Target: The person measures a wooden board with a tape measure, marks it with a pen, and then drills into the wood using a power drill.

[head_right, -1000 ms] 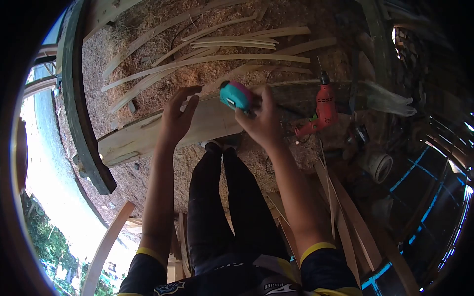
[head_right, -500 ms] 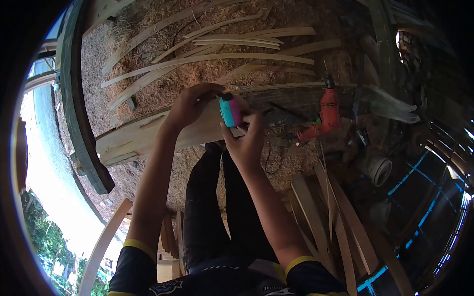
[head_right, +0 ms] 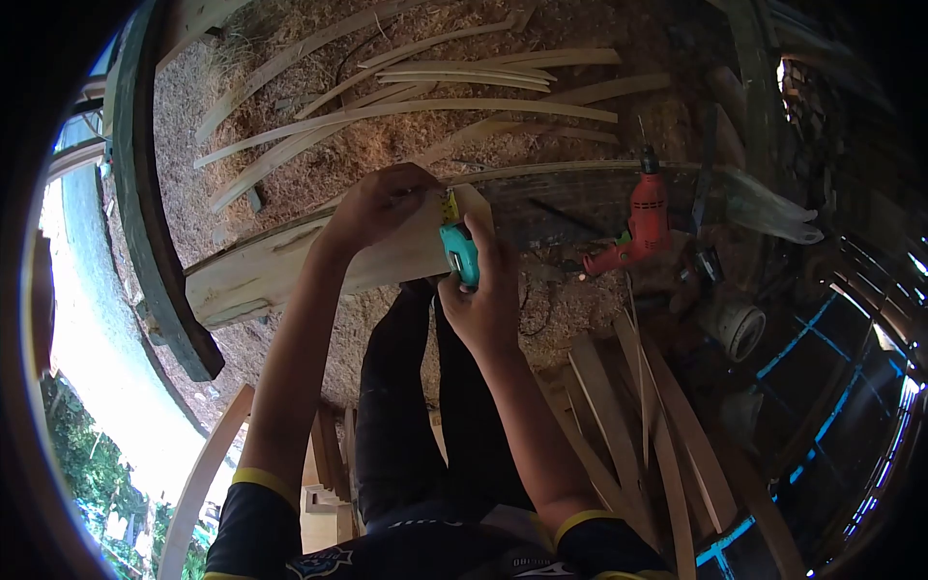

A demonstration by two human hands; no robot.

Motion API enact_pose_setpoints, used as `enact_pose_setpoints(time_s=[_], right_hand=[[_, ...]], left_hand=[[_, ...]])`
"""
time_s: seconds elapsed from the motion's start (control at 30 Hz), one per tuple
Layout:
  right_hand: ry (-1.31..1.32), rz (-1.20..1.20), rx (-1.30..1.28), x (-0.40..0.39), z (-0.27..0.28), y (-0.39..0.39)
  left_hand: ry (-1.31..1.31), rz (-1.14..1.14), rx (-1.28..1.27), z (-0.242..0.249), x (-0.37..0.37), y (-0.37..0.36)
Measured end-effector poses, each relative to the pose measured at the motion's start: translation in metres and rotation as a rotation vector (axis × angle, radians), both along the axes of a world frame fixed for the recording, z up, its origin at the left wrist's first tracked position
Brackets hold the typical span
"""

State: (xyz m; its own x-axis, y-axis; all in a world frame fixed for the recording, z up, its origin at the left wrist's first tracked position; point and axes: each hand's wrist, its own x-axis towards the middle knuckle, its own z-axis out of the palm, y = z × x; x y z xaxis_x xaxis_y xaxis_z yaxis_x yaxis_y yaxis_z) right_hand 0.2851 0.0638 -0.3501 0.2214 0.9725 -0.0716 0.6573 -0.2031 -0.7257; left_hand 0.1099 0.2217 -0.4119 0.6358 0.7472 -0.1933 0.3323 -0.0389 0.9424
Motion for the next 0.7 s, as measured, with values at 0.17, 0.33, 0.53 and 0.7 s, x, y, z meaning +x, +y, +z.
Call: enact_pose_setpoints(time_s=[0.17,0.33,0.53,0.7], right_hand=[[0.052,0.035,0.029,0.001,0.000,0.000],[-0.015,0.075,0.043,-0.004,0.003,-0.002],[-0.003,0.034,0.018,-0.011,0.001,-0.004],[0.000,0.041,0.028,-0.010,0.003,-0.006]], left_hand=[[0.021,-0.031,-0.050,-0.005,0.008,0.014],[0.046,0.023,-0.030,-0.017,0.017,0.012],[0.045,0.048,-0.028,-0.020,0.015,0.009],[-0.004,0.072,-0.036,-0.026,0.014,0.008]])
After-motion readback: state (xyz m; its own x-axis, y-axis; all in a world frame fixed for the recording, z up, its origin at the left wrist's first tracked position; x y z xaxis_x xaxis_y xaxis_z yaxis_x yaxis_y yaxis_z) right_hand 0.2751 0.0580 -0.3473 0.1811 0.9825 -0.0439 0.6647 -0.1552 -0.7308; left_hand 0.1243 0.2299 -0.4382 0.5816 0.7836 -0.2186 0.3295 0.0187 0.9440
